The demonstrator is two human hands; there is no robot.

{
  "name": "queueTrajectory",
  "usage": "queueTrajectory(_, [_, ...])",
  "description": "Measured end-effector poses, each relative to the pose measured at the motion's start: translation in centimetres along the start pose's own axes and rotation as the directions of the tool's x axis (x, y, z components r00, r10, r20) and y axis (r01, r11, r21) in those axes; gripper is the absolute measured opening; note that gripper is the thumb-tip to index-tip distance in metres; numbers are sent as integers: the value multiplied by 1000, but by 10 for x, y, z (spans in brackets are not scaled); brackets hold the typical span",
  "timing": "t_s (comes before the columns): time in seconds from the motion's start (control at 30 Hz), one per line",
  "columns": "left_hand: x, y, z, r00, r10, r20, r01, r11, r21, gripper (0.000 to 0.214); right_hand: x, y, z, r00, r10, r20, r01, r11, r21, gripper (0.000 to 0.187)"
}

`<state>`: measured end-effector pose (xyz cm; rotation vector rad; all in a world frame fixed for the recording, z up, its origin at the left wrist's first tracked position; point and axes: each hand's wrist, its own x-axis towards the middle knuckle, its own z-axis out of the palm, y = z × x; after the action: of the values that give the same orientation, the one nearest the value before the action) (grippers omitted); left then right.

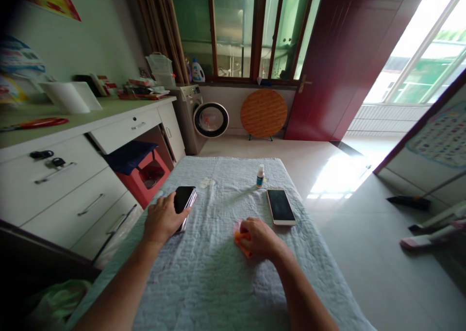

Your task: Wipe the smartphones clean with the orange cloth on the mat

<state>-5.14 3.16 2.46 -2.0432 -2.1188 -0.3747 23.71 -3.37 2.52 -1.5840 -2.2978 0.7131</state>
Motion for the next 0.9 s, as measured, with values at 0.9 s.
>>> queueTrajectory(0.9, [1,4,5,987,-126,-97,126,992,-5,66,3,-1,22,987,-86,-134,75,994,-82,42])
